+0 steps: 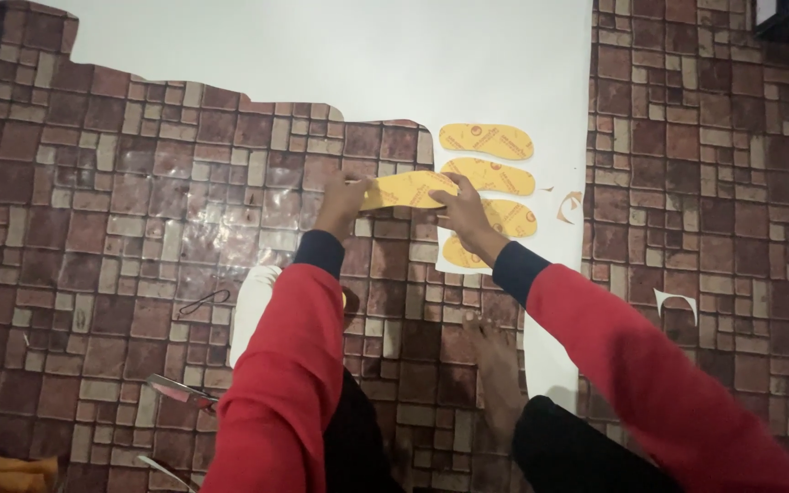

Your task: Using a small tool to lift die-cut yellow insole templates from a backing sheet and stacking them.

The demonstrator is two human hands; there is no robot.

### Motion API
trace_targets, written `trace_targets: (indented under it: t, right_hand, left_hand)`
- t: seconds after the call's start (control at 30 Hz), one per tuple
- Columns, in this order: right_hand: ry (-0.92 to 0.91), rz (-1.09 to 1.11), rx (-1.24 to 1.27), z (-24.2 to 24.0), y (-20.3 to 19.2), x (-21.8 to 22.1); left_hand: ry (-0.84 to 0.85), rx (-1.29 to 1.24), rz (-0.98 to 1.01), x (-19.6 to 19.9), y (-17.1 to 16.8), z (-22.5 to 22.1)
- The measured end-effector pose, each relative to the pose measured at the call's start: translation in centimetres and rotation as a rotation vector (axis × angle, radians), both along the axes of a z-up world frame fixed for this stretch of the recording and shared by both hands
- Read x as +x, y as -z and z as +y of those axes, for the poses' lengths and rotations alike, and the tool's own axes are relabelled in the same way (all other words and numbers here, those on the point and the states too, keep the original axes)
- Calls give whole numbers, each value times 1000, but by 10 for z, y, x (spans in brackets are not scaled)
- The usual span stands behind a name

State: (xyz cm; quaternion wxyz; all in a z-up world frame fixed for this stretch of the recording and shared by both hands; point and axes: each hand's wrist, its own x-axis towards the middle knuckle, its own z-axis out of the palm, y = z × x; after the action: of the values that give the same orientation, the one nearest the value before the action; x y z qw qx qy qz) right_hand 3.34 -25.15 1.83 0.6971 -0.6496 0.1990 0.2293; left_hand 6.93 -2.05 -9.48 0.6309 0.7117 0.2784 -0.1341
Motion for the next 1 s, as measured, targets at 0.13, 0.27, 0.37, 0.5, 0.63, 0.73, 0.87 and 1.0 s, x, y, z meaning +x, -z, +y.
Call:
trace_targets:
  t: [0.13,0.27,0.37,0.5,0.63,0.73,0.87,1.0]
  right_hand:
    - [25,11,26,-3,6,3]
    - [28,28,-7,-12,18,4]
    - [18,27,-11,-10,26,1]
    - [28,25,14,-5,31,-2]
    - [8,7,12,1,22,3]
    - [-2,-24,10,5,21,5]
    - [-41,-37,10,12,15,4]
    - [-83,-46,-5,18,20,6]
  left_hand:
    - [-16,-8,68,-7,-24,-15]
    - [37,104,126,1,9,-17]
    - [87,221,135,-6,-1,-12]
    - [177,409,199,-24,-70,-8]
    - [144,390,192,-25,-70,-10]
    - [90,273,100,-25,-57,-9]
    - [-20,97,-40,-18,-20,0]
    - [-10,130,-60,-15,2,12]
